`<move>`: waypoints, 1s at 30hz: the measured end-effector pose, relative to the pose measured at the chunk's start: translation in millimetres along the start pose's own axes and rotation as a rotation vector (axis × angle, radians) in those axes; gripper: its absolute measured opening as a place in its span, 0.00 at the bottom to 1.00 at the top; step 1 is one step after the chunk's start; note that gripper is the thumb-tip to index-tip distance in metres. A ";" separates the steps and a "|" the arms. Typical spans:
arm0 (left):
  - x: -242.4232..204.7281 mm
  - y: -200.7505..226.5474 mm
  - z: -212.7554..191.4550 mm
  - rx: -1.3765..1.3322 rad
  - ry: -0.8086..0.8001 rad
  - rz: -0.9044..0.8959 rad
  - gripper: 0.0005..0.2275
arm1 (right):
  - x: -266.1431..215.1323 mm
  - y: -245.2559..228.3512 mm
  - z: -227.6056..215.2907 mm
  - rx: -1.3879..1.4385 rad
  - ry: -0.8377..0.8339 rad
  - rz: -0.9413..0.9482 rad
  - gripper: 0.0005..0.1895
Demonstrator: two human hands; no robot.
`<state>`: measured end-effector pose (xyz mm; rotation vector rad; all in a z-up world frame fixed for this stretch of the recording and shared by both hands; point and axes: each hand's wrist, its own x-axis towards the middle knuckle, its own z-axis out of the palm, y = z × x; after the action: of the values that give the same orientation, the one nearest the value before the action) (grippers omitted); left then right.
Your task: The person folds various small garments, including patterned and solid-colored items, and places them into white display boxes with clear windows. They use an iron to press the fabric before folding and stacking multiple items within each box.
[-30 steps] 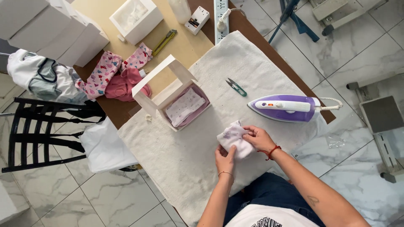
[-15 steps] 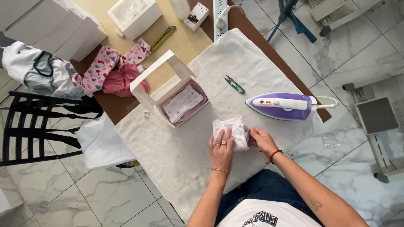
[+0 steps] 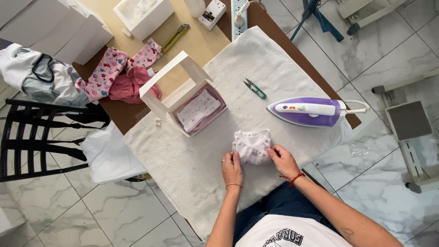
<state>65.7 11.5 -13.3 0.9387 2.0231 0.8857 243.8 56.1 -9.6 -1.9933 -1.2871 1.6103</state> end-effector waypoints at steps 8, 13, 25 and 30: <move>-7.3 -10.4 3.1 0.305 -0.090 -0.147 0.11 | -13.0 -9.9 -1.3 -0.113 0.021 0.063 0.12; -1.4 53.9 -21.0 0.261 -0.007 -0.025 0.09 | -25.8 -51.1 -9.1 -0.049 0.158 -0.058 0.19; 29.9 -47.0 27.8 -0.089 -0.267 -0.449 0.31 | 6.4 -80.4 -3.7 -0.223 -0.084 0.087 0.26; 58.9 -15.6 -7.6 -0.467 -0.063 -0.320 0.20 | 15.4 -143.2 21.4 -0.072 -0.087 -0.089 0.26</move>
<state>26.7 50.1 -40.9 0.3685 1.7361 1.0651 158.6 142.5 70.9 -1.8970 -1.4638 1.6470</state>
